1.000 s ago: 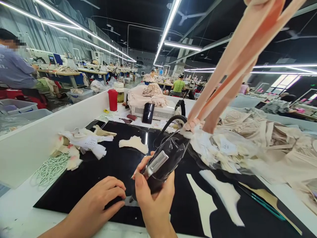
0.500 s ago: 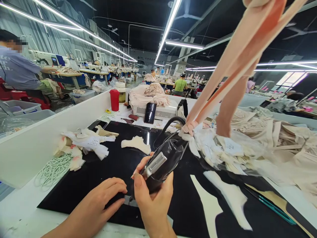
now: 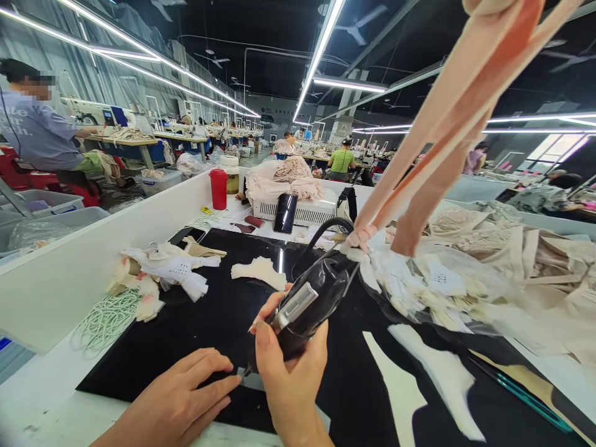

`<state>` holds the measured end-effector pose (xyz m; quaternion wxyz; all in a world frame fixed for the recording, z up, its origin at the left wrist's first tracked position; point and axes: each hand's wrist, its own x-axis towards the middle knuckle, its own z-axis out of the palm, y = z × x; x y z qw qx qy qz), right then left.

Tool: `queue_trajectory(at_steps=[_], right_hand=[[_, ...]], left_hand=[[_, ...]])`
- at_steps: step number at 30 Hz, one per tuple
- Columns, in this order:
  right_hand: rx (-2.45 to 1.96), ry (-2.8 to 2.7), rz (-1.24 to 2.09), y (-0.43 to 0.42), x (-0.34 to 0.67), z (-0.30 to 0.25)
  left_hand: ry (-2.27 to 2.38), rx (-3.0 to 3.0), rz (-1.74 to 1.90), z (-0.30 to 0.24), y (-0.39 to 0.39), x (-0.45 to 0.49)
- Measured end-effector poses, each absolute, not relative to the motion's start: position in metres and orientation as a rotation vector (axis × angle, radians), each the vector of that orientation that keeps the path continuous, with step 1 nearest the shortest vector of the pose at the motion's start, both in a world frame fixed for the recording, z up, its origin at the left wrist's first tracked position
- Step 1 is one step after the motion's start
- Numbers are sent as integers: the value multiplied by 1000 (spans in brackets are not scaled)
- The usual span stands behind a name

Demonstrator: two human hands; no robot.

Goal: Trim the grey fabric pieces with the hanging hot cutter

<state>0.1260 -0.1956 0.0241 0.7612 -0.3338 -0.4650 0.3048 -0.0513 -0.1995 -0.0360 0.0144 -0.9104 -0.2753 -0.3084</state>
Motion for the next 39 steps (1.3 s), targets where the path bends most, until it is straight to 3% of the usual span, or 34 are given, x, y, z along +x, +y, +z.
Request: queue_trajectory(at_steps=[31, 39], right_hand=[[-729, -1003, 658, -188, 119, 22], [-688, -997, 701, -195, 124, 23]], left_hand=[[-910, -2890, -1069, -37, -200, -51], [-1157, -3005, -1196, -37, -202, -55]])
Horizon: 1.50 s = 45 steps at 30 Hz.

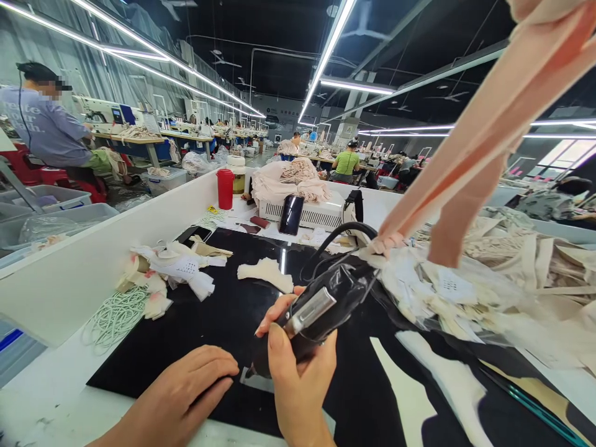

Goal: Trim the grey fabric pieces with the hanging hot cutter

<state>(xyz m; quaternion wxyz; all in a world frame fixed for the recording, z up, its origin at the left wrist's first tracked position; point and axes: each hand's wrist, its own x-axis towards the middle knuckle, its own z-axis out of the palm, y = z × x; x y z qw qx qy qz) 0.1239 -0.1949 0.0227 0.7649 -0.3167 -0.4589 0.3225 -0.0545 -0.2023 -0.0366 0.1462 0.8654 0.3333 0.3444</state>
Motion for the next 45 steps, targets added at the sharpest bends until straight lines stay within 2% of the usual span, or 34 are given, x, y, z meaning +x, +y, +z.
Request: queue_trajectory(at_steps=[14, 24, 38, 45], right_hand=[[-687, -1028, 723, -196, 120, 19], [-751, -1020, 638, -209, 165, 25], [-748, -933, 622, -201, 163, 26], [-733, -951, 646, -197, 155, 24]], left_hand=[[953, 2570, 936, -39, -200, -53], [742, 2776, 995, -31, -202, -53], [496, 2432, 247, 8, -140, -21], [429, 2370, 156, 4, -129, -25]])
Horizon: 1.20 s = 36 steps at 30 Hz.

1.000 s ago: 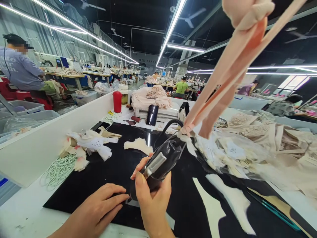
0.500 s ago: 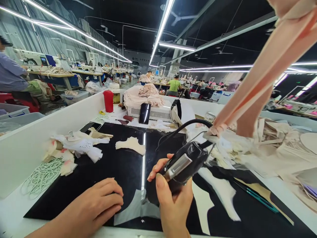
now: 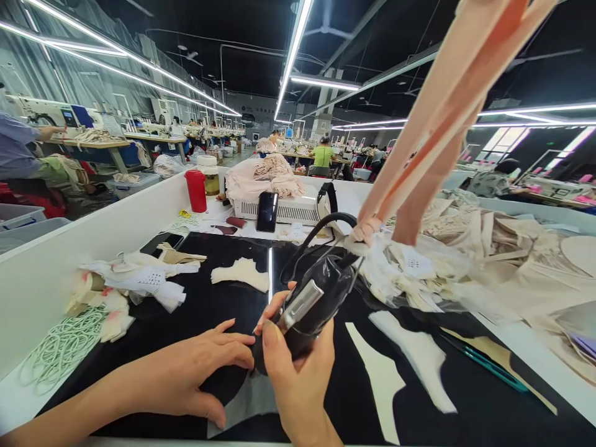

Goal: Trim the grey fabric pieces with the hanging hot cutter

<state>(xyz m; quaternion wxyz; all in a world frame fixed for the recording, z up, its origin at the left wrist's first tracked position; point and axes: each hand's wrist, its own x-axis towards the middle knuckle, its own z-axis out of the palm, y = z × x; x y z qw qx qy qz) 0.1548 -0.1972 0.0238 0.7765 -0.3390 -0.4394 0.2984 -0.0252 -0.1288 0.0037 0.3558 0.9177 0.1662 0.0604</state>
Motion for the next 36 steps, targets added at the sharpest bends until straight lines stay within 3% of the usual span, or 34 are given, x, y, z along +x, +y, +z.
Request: queue_trajectory(at_steps=[36], right_hand=[[-652, -941, 765, -211, 130, 21]], left_hand=[[338, 2336, 152, 4, -119, -31]])
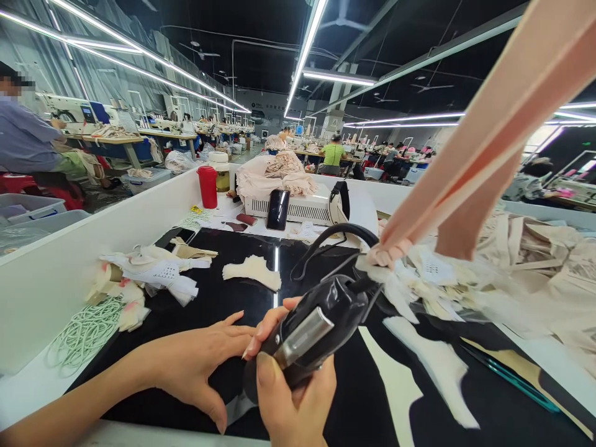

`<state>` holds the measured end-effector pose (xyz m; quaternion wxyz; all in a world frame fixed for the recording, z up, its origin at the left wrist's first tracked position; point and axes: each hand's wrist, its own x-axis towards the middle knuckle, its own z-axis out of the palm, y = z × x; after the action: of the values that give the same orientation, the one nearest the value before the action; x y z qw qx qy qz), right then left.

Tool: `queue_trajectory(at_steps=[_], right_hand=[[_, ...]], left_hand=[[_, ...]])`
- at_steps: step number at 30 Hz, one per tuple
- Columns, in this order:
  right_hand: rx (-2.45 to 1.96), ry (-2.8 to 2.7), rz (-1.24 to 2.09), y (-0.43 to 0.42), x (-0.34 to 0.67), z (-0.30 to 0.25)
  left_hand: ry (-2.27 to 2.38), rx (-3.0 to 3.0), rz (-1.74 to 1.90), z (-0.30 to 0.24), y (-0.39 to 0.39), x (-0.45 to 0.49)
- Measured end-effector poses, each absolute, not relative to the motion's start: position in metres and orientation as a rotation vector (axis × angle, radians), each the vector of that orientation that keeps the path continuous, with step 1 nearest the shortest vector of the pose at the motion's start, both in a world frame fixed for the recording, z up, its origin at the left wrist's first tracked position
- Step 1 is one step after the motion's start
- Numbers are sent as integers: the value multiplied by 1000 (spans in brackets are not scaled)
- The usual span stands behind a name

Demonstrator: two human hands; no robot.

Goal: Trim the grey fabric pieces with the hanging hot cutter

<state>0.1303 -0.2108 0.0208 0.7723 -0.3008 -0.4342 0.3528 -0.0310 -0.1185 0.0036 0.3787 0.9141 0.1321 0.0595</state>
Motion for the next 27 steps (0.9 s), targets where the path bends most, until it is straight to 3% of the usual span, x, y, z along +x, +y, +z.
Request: queue_trajectory(at_steps=[11, 18, 27], right_hand=[[-636, -990, 774, -210, 129, 20], [-735, -928, 612, -203, 166, 36], [-814, -860, 532, -200, 180, 33]], left_hand=[[341, 2347, 140, 6, -120, -31], [397, 2513, 162, 13, -114, -40], [735, 2824, 698, -7, -107, -37]])
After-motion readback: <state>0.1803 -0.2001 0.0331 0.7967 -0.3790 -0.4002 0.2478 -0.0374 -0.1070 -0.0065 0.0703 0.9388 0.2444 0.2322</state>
